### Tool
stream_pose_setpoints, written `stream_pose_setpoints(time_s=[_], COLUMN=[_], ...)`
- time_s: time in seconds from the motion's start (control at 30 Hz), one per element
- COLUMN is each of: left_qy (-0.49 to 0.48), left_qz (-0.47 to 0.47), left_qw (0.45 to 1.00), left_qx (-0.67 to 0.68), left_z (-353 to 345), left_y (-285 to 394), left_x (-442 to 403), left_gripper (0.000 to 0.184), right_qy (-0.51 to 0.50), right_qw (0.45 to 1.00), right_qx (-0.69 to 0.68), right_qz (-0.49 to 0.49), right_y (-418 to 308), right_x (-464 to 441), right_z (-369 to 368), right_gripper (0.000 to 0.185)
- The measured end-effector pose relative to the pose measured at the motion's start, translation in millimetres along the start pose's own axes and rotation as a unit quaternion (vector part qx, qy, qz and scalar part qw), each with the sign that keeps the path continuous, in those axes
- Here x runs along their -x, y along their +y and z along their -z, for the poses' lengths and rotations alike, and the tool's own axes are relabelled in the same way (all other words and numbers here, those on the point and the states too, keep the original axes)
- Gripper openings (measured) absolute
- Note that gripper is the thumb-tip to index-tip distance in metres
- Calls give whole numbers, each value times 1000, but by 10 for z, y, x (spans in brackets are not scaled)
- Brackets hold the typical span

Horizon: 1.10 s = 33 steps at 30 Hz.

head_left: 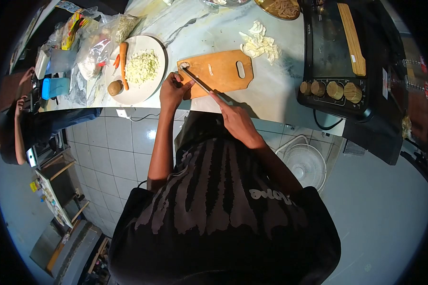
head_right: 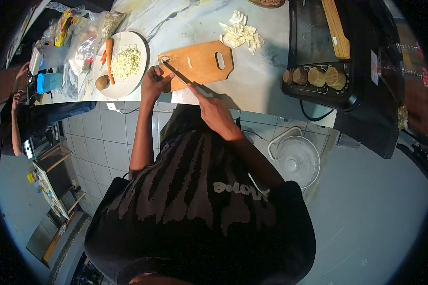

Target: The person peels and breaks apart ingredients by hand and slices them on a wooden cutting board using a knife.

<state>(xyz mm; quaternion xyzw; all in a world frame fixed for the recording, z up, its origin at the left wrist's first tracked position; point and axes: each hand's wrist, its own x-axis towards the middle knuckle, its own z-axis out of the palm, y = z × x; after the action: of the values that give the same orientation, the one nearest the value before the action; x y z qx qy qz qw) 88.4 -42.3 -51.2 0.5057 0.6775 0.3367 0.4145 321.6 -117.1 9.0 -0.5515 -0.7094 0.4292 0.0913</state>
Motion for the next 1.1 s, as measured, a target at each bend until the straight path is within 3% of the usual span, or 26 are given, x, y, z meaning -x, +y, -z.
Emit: stream_pose_setpoints(time_s=[0.13, 0.33, 0.5, 0.6, 0.7, 0.83, 0.9, 1.03, 1.1], left_qy=[7, 56, 96, 177, 244, 211, 206, 176, 145], left_qz=[22, 5, -33, -93, -134, -155, -162, -224, -196], left_qw=[999, 994, 990, 966, 941, 950, 949, 947, 962], left_qx=[-23, -93, -100, -160, -192, -171, -176, -149, -125], left_z=[-4, -38, -136, -221, -360, -385, -382, -359, -296], left_y=[54, 166, 155, 119, 96, 35, -18, -19, 16], left_x=[10, 95, 142, 139, 192, 255, 243, 245, 234], left_gripper=[49, 41, 38, 34, 29, 28, 28, 21, 22], right_qy=[82, 118, 145, 84, 111, 161, 67, 46, 47], right_qw=[990, 988, 982, 993, 979, 959, 965, 952, 957], right_qx=[86, 82, -68, -79, -156, -180, -253, -303, -285], right_qz=[73, 51, 99, 26, 72, 146, 18, 9, 28], right_y=[62, 59, 45, 33, 149, 365, 382, 327, 321], right_x=[-4, -49, -75, -75, -108, -199, -164, -157, -174], right_z=[-169, -208, -158, -33, -64, -208, -196, -185, -183], right_gripper=[68, 68, 53, 49, 48, 48, 47, 46, 47])
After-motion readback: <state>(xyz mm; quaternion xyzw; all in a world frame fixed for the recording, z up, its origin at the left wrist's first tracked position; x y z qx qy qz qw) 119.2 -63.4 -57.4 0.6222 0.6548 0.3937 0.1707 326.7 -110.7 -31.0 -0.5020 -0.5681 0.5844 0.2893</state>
